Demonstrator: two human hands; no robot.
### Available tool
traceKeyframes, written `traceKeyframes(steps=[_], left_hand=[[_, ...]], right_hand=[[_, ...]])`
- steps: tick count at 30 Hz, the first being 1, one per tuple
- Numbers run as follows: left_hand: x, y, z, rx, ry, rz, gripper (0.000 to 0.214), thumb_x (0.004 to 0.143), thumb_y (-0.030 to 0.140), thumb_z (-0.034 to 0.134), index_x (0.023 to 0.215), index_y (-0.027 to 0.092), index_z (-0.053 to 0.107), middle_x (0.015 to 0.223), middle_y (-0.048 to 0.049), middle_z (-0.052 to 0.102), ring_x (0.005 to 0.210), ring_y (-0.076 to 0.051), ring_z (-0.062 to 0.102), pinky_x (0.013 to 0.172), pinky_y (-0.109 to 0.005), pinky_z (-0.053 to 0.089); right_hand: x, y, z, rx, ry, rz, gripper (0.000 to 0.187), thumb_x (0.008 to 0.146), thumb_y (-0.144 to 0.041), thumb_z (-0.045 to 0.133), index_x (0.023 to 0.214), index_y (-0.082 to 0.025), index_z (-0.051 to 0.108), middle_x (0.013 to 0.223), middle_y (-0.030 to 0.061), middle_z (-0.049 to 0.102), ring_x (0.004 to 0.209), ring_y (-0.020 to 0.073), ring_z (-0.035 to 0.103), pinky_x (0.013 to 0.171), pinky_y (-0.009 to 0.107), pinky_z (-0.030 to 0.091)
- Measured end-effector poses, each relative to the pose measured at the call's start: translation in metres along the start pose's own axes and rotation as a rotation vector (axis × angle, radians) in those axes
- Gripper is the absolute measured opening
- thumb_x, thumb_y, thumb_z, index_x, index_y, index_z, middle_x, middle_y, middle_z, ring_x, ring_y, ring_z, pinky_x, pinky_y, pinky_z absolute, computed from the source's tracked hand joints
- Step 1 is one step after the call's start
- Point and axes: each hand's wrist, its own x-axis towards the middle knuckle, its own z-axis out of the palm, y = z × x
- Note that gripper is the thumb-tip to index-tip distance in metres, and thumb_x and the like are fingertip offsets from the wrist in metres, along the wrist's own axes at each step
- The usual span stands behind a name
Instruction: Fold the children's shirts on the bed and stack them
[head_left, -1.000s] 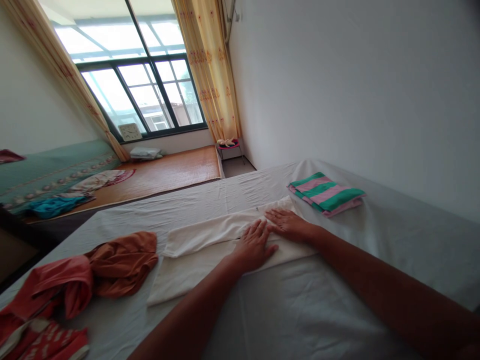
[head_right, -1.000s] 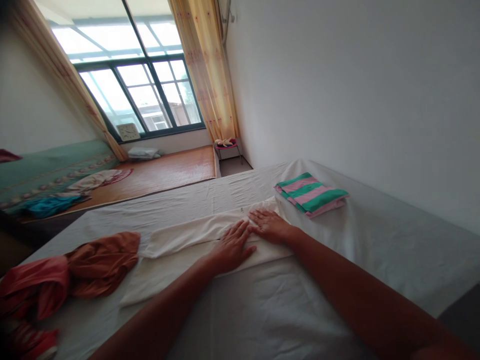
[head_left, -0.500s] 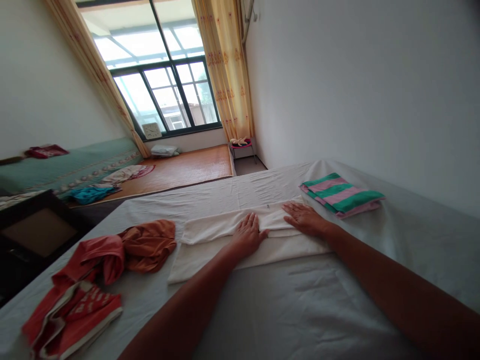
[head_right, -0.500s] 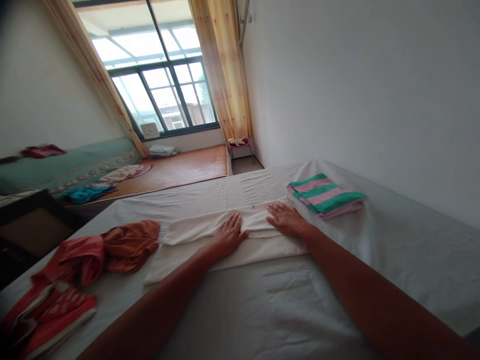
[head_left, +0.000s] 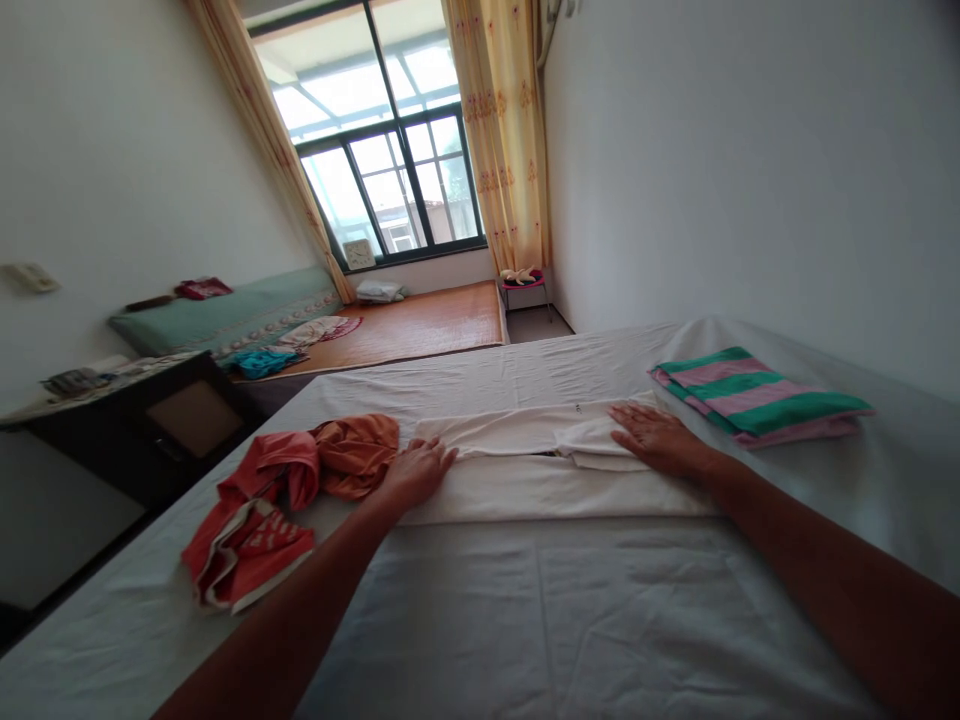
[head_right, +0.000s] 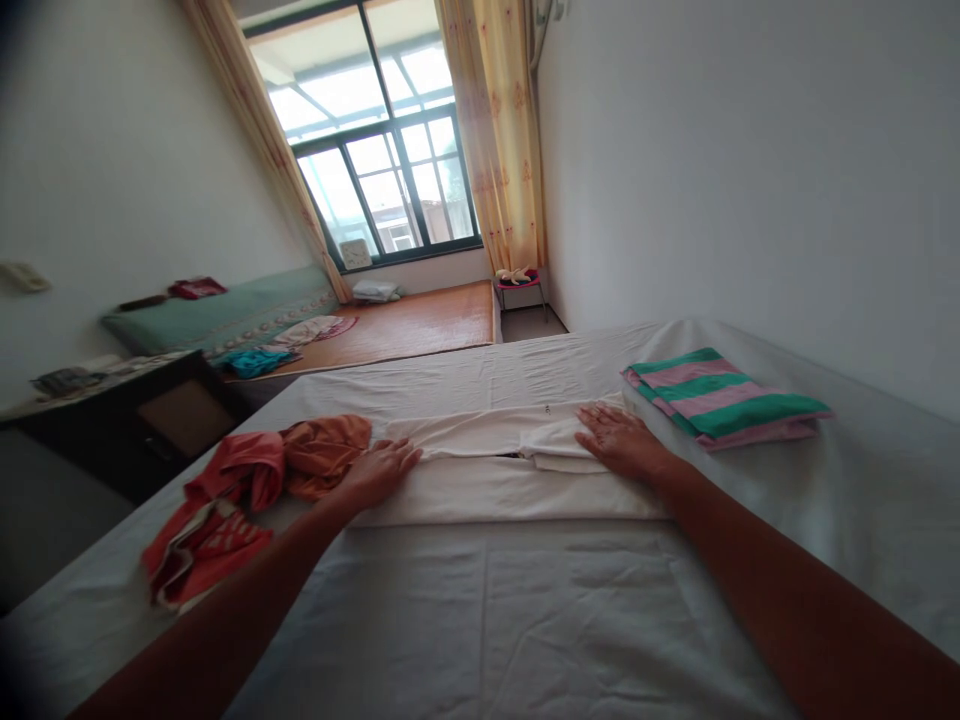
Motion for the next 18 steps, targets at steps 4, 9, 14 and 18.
traceKeyframes(steps=[4,9,14,18], left_hand=[[0.0,-0.04,-0.008,-0.025,0.079,-0.064,0.04,0.093,0.038,0.032,0.091,0.016,0.065,0.102,-0.0124,0.068,0.102,-0.025,0.059,0.093,-0.035,0.039],[0.004,-0.06,-0.003,-0.124,0.076,-0.245,0.035,0.081,0.04,0.054,0.1,0.012,0.059,0.095,-0.0114,0.067,0.088,-0.023,0.061,0.074,-0.028,0.043],[0.013,-0.054,-0.013,-0.237,-0.098,-0.308,0.032,0.071,0.047,0.061,0.069,0.015,0.061,0.06,-0.0036,0.06,0.059,-0.019,0.058,0.052,-0.025,0.037],[0.019,-0.049,-0.023,-0.324,-0.204,-0.285,0.029,0.068,0.043,0.063,0.063,0.015,0.06,0.052,-0.0012,0.055,0.051,-0.018,0.054,0.047,-0.025,0.036]], right_hand=[[0.001,0.0,0.002,-0.003,0.003,0.008,0.062,0.09,-0.052,0.028,0.139,-0.018,0.045,0.146,0.0082,0.041,0.136,0.0267,0.033,0.113,0.044,0.021],[0.001,0.001,0.004,-0.037,0.015,0.006,0.061,0.091,-0.052,0.026,0.139,-0.02,0.045,0.145,0.0063,0.042,0.135,0.0254,0.035,0.113,0.043,0.023],[0.0,0.0,0.003,-0.056,0.025,0.008,0.061,0.091,-0.051,0.026,0.137,-0.019,0.047,0.143,0.0065,0.044,0.133,0.0254,0.037,0.112,0.043,0.025],[-0.001,-0.003,-0.001,-0.056,0.024,0.016,0.06,0.091,-0.051,0.027,0.137,-0.019,0.048,0.143,0.0071,0.045,0.133,0.0259,0.038,0.111,0.044,0.027]])
